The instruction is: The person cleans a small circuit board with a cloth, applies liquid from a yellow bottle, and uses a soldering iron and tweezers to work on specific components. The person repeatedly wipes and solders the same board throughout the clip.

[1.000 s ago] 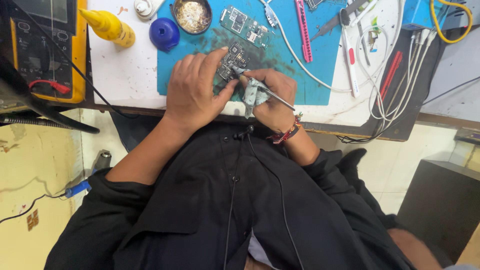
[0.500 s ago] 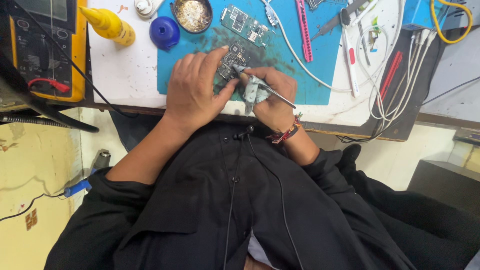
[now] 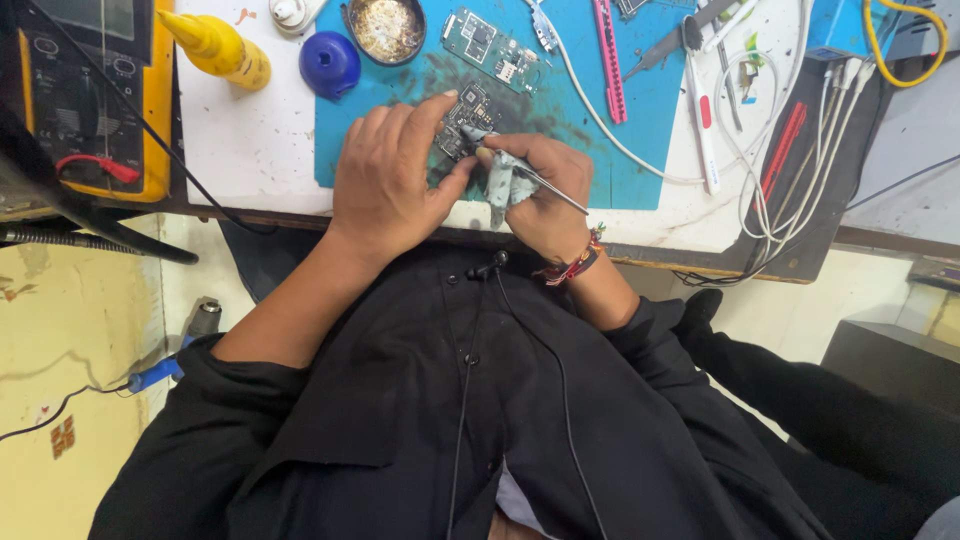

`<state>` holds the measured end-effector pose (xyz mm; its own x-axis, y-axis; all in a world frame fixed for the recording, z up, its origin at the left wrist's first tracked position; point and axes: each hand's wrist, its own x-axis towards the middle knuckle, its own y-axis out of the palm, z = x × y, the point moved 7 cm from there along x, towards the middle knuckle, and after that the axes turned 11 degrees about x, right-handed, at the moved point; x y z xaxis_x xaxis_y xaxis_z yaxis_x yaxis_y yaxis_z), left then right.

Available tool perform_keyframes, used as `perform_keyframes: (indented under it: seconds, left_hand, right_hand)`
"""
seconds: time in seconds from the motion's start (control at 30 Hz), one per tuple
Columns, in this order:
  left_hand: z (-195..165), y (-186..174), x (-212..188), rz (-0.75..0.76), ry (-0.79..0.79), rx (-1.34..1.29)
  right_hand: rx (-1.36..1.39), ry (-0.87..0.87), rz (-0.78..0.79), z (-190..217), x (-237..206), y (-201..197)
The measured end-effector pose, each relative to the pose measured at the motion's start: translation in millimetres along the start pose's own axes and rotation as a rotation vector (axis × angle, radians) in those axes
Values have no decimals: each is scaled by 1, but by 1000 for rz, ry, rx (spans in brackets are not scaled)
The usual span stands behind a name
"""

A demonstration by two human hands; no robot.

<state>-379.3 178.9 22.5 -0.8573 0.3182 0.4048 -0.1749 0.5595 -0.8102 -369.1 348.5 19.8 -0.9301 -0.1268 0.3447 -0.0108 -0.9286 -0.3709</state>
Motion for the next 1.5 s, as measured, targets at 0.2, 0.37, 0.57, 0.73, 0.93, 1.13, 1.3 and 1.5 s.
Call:
perform_keyframes:
  seconds: [0.2, 0.37, 0.57, 0.73, 0.93, 1.13, 1.3, 1.5]
  left_hand:
    - [-1, -1, -1, 3, 1, -15]
    - [-2, -1, -1, 1, 2, -8]
    - [-2, 0, -2, 5, 8, -8]
    - [-3, 0, -2, 8, 2, -3]
    - [-3, 0, -2, -3, 14, -6]
    - [-3, 0, 0, -5, 14, -11]
    - [-3, 2, 3, -6, 9, 9]
    - [-2, 4, 5, -3, 14, 31]
  right_hand:
    - [0, -14, -4, 0, -1, -1]
    - [2, 3, -1, -2, -2, -2]
    - [11, -13, 15, 0, -1, -1]
    - [0, -15, 20, 1, -1, -1]
    - [-10, -2, -7, -1, -1, -2]
    - [-14, 14, -22, -3, -2, -4]
    - [14, 22, -17, -2, 2, -6]
    - [1, 19, -21, -3, 4, -8]
